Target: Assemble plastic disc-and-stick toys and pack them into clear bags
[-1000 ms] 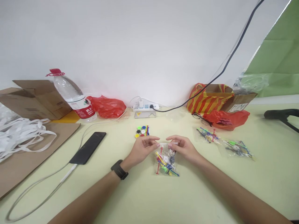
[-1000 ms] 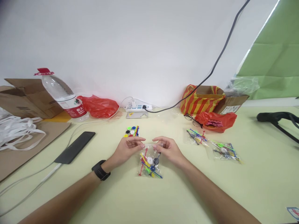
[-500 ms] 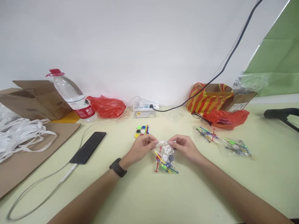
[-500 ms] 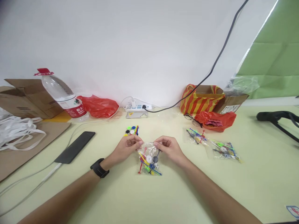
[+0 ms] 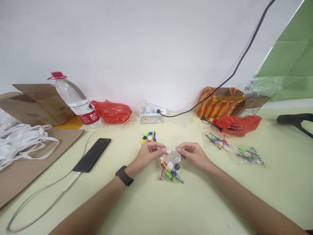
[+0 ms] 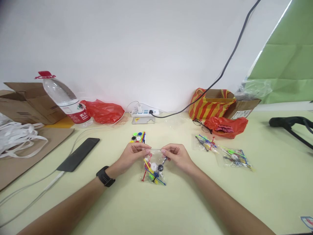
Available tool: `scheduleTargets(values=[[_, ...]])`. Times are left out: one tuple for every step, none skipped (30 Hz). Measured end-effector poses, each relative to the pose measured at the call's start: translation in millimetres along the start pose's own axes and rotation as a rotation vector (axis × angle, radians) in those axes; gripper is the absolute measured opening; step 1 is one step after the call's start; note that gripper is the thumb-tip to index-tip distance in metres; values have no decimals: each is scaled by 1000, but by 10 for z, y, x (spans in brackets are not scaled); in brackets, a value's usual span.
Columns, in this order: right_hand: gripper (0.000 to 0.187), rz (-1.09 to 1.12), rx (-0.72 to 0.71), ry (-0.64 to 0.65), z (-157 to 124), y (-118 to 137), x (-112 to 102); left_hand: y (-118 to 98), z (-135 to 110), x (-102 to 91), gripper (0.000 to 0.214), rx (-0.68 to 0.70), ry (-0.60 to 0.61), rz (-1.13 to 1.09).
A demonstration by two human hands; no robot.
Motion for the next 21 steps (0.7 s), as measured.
scheduleTargets(values=[[35, 10, 3, -8, 2, -3, -8, -6, -2, -4, 26, 4, -11, -6], [35, 22, 9, -21, 3, -13, -19, -10, -3, -10, 25, 9, -21, -10], [34, 38, 20, -39, 4, -28, -30, -13, -3, -16, 23, 14, -28, -13], [34, 59, 32, -56, 5, -49, -39, -12, -1, -24, 21, 18, -35, -14], [34, 84, 45, -71, 5, -73, -46, -8, 2, -35, 19, 20, -41, -16], [32, 108, 56, -81, 4, -96, -47, 1, 5, -46, 17, 19, -45, -20], [30, 128, 62, -87, 3, -115, -47, 12, 9, -59, 15, 17, -49, -26], [28, 142, 63, -86, 2, -127, -45, 22, 12, -73, 13, 16, -53, -35], [26, 150, 59, -84, 0, -132, -45, 31, 15, -85, 12, 14, -55, -45], [24, 153, 53, -80, -2, -129, -49, 36, 16, -93, 12, 15, -54, -50], [23, 152, 44, -77, -4, -119, -57, 37, 16, -96, 13, 18, -49, -46], [22, 148, 34, -76, -6, -102, -69, 31, 14, -97, 14, 23, -44, -32], [22, 138, 22, -76, -9, -80, -85, 21, 12, -95, 16, 31, -42, -13], [22, 121, 10, -81, -12, -54, -103, 7, 9, -90, 18, 39, -39, 6], [23, 97, -2, -88, -15, -26, -121, -10, 5, -84, 20, 49, -41, 25], [23, 66, -13, -95, -18, 2, -134, -30, 0, -77, 22, 60, -45, 39], [24, 35, -22, -98, -21, 26, -140, -47, -6, -66, 24, 67, -48, 50], [25, 7, -29, -96, -24, 47, -136, -61, -12, -48, 26, 69, -45, 60], [26, -16, -36, -88, -27, 63, -123, -66, -19, -20, 29, 61, -31, 70], [26, -30, -45, -73, -31, 78, -100, -62, -26, 20, 31, 46, -4, 82], [27, -36, -56, -56, -35, 91, -72, -54, -34, 68, 32, 29, 32, 94]])
Point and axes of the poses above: each hand's wrist, its own z-axis towards the middle knuckle, its own x-axis out of the palm, y = z × x, the point moved 7 cm from there along z, towards the middle knuckle, and after that the axes turned 13 degrees about -z, right-handed, at the moved point
